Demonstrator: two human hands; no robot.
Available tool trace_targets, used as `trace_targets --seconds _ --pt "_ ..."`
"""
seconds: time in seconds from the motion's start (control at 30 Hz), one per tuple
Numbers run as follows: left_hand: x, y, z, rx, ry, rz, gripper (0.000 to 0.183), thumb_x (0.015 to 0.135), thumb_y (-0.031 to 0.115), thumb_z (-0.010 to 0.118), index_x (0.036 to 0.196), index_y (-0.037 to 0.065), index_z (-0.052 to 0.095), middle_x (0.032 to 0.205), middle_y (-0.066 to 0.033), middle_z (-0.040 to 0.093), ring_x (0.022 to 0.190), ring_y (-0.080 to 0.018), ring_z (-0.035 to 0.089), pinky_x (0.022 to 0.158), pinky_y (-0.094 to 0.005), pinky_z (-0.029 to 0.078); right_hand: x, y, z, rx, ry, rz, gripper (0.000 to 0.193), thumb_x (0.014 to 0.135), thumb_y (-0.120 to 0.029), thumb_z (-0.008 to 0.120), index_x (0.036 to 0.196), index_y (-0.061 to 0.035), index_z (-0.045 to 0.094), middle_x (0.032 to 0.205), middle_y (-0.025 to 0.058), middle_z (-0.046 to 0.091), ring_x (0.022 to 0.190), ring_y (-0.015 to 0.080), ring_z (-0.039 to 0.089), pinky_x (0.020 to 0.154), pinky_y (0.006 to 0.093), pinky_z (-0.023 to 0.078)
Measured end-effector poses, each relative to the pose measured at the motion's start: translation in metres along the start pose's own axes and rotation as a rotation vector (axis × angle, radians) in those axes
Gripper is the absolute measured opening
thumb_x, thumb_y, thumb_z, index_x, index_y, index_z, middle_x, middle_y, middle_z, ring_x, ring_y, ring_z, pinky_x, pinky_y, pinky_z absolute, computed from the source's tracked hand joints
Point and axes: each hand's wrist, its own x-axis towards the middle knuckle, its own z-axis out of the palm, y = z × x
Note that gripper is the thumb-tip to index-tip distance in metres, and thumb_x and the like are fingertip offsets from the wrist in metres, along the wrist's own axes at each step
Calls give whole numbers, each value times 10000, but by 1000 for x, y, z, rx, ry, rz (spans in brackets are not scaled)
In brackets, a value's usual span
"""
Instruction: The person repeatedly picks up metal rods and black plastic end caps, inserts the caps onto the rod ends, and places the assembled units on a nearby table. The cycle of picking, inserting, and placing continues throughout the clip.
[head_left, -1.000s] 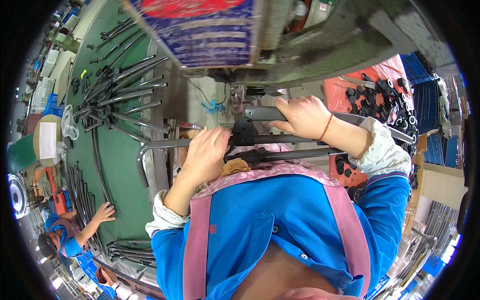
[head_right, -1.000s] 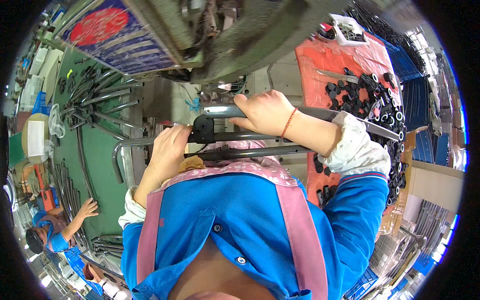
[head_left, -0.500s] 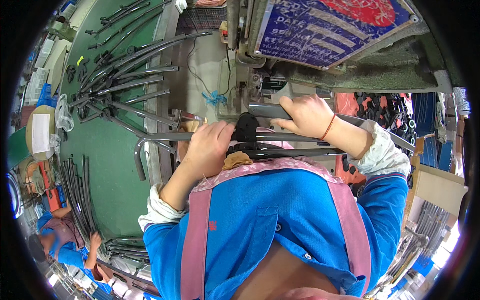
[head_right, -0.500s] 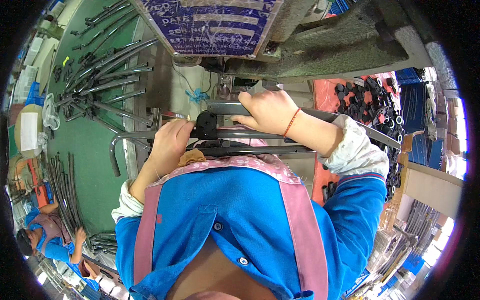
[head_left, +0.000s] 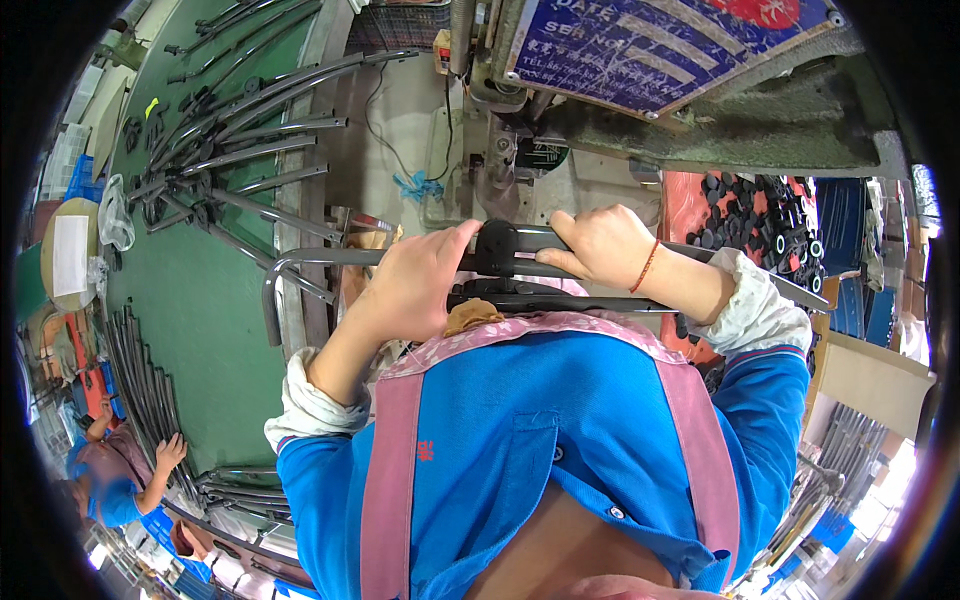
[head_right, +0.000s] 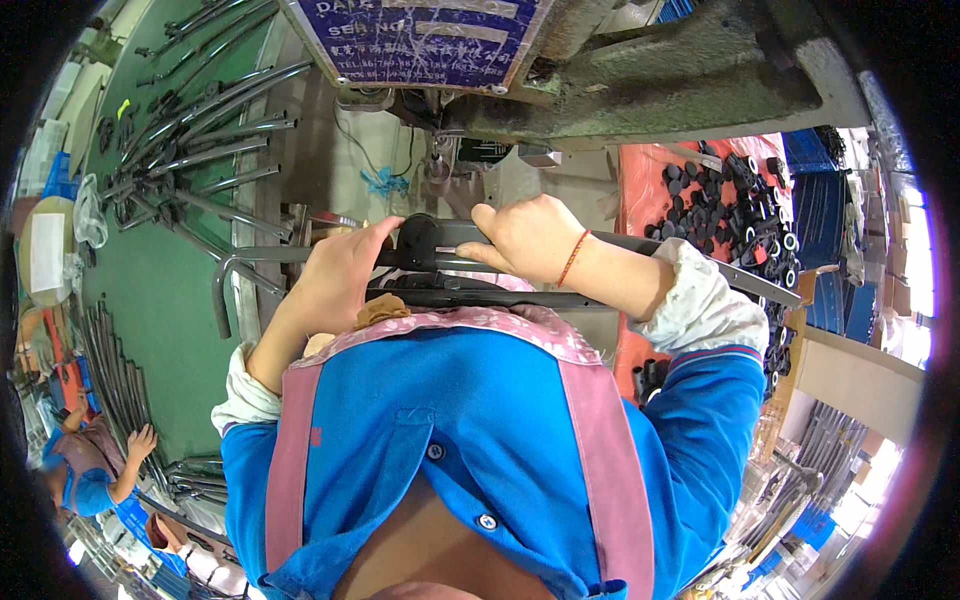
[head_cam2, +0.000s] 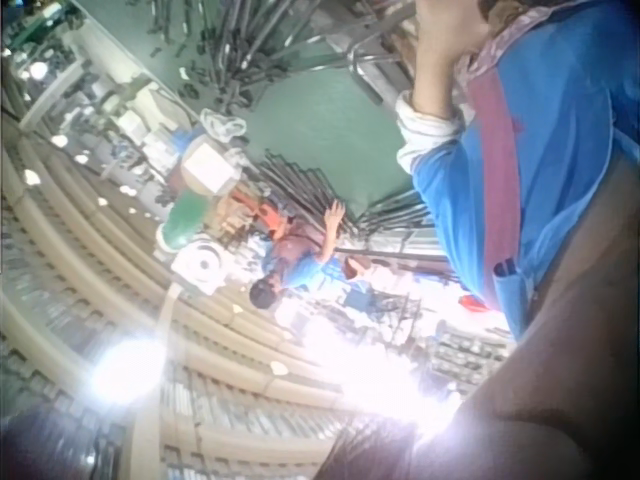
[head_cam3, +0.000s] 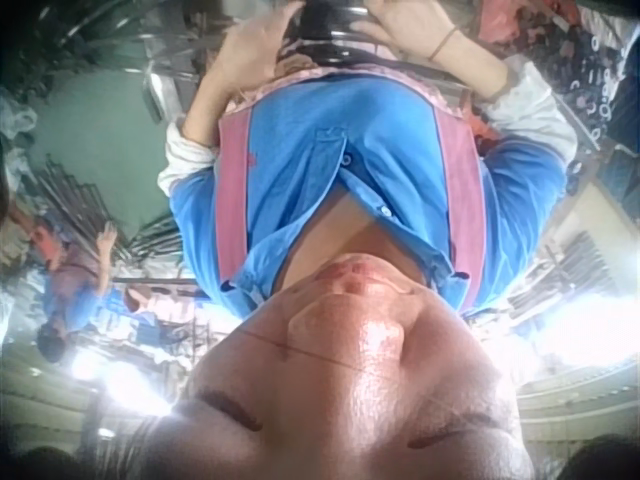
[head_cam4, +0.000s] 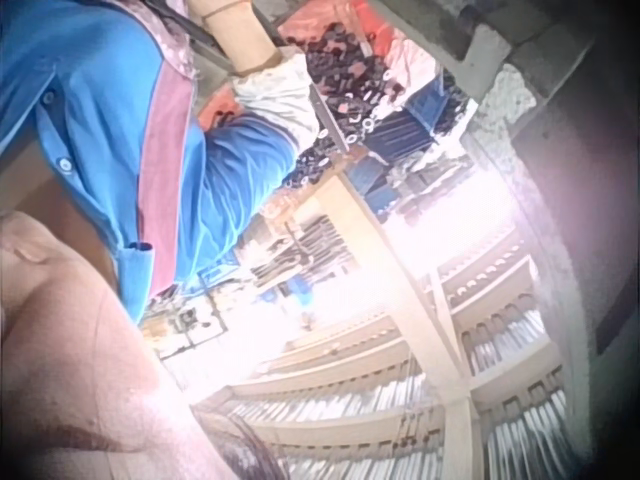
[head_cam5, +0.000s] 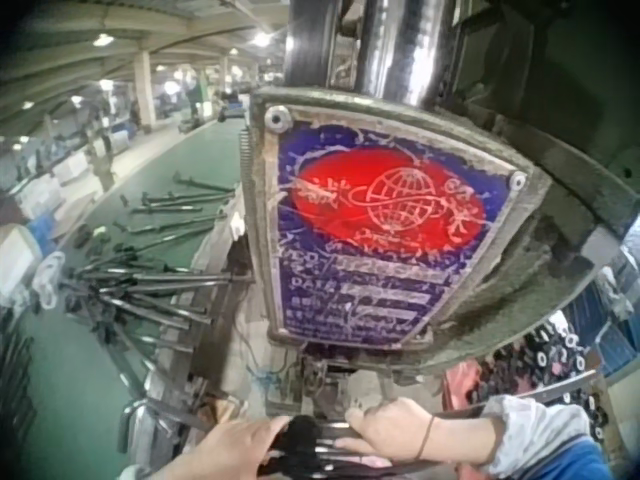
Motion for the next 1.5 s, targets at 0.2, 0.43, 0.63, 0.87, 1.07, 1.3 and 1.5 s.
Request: trace_targets --seconds 0.2,0.43,0.63,0.87,1.07,1.3,1.5 --pt "18 10 12 -82 5 -352 305 942 334 562 1193 163 543 715 -96 652 673 -297 655 578 -414 470 -2 2 0 1 11 4 479 918 -518 522 819 -49 516 553 144 593 522 334 619 480 442 489" --pt "27 7 30 1 156 -303 217 965 348 531 1099 188 588 638 -98 631 609 -316 638 528 -424 456 -4 9 3 8 7 13 476 918 -517 521 832 -49 526 557 150 599 527 339 624 477 443 491" --pt "45 3 23 64 254 -324 164 947 321 558 987 180 632 625 -115 623 609 -326 638 523 -428 471 6 19 -7 9 2 23 476 917 -517 524 872 -43 533 592 149 617 559 353 633 484 456 492" --pt "72 -9 -7 31 320 -336 246 933 320 570 991 124 706 719 -133 660 698 -338 655 620 -403 500 30 40 -14 60 173 -77 438 929 -431 573 1052 -10 560 878 212 627 839 365 626 718 427 495" --pt "97 -15 -16 37 275 -452 261 896 330 567 893 117 717 763 -151 672 782 -372 644 681 -467 493 41 54 -22 55 340 -124 436 944 -361 563 1229 -32 584 1191 142 633 1107 274 592 948 390 470" --pt "104 -38 2 68 276 -346 361 891 370 564 764 55 685 714 -183 645 723 -420 623 654 -511 485 41 56 -17 227 403 -134 471 881 -315 652 1240 -22 569 1171 170 600 1046 342 565 936 439 430" --pt "106 -42 8 117 447 -161 397 900 395 550 736 55 673 691 -175 639 697 -415 620 620 -510 483 42 55 -12 370 320 -28 482 884 -315 643 1244 -5 561 1158 195 600 1065 350 560 948 441 420"
